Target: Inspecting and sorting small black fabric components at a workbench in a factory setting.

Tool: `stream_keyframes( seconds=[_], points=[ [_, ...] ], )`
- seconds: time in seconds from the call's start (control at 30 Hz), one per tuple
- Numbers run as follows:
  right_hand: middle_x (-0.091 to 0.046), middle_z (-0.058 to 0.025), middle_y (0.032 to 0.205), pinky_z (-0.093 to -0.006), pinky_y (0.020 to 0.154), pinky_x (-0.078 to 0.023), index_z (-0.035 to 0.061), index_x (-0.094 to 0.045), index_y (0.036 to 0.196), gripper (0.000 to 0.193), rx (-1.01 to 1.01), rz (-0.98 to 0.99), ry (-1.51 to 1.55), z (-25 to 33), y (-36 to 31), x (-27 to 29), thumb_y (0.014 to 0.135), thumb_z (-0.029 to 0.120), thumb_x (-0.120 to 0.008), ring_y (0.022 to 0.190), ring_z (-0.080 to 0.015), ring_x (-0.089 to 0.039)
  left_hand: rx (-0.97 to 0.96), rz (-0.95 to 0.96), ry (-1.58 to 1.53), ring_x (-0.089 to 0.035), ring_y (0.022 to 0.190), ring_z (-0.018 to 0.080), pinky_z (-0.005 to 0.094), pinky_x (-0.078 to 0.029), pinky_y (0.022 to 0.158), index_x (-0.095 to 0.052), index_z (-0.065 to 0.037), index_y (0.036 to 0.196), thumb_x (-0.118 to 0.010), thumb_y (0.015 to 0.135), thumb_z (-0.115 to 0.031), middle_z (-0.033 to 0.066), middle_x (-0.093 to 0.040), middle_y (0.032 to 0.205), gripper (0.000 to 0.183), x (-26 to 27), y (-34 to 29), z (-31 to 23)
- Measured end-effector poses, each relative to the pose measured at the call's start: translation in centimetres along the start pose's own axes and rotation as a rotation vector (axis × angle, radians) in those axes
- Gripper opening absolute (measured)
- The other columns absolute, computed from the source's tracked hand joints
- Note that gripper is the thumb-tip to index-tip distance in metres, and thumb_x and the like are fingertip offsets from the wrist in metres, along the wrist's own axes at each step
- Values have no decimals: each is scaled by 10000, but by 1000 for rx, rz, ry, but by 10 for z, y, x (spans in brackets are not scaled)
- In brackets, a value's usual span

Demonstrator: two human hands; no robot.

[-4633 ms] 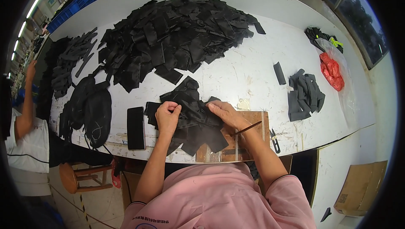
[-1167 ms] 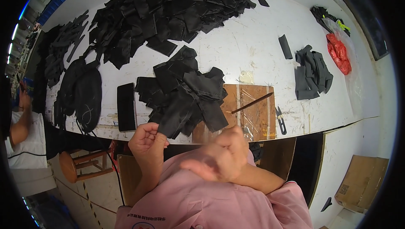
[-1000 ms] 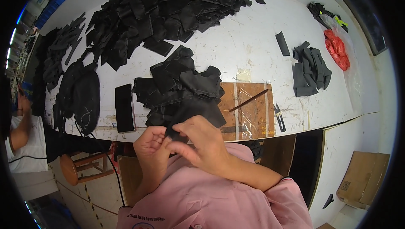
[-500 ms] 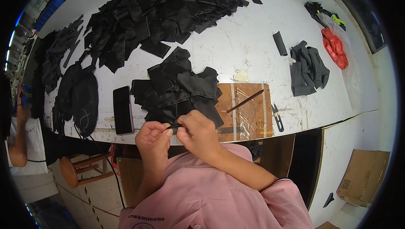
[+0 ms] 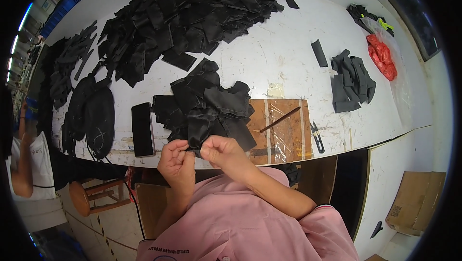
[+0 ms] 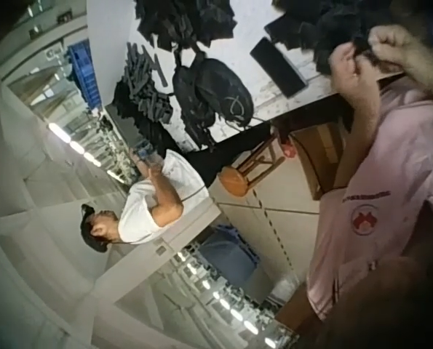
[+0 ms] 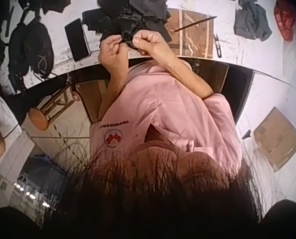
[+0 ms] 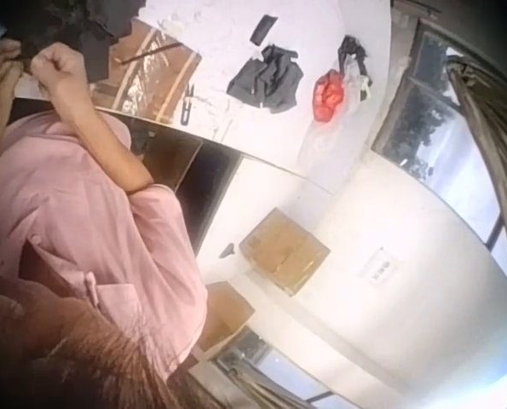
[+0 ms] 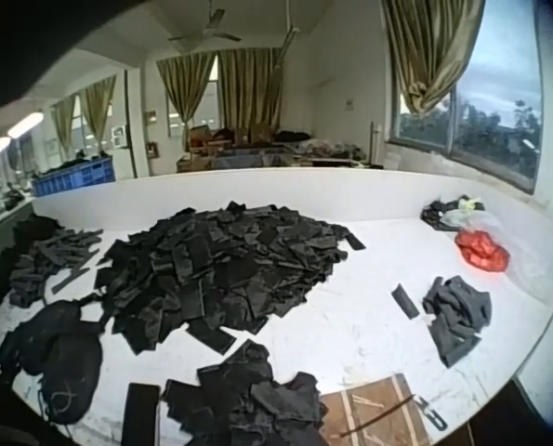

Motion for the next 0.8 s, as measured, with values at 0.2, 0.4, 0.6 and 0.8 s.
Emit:
stream_keyframes(
  seconds=[0.2, 0.4, 0.6, 0.8],
  points=[
    [-475, 19, 715, -188, 554, -358, 57, -531, 769, 151, 53, 12, 98, 4, -3, 4, 808, 197, -574, 589, -60, -426, 548, 393, -718, -406, 434, 44, 177, -275, 370, -383, 7, 928, -466, 649, 149, 114, -568, 697, 323, -17, -2, -4],
    [-508, -7, 890, -197, 644, -394, 36, -534, 772, 154, 95, 38, 199, 20, -9, -1, 824, 180, -552, 732, -61, -469, 824, 525, -938, -435, 472, 70, 189, -297, 394, -353, 54, 1166, -471, 628, 137, 116, -559, 756, 558, -35, -12, -32],
    [-523, -75, 869, -233, 619, -414, 15, -527, 764, 71, 592, -135, -524, 56, -26, -5, 781, 77, -557, 702, -142, -504, 335, 280, -237, -503, 636, 60, 161, -426, 519, -521, 47, 981, -445, 738, 143, 85, -538, 927, 272, -20, -6, -29],
    [-493, -99, 820, -259, 595, -405, 22, -533, 768, 77, 828, -217, -854, 73, -41, -16, 726, 46, -592, 679, -198, -494, 339, 182, -431, -431, 471, 45, 172, -347, 409, -526, 40, 914, -494, 794, 49, 100, -570, 836, 125, -25, -11, -23]
  ],
)
Point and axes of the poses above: each hand's wrist, its own y-axis towards the middle knuckle, its own x-axis out of the back of the hand, z = x × y, the point moved 7 cm from there along y, towards the middle knuckle
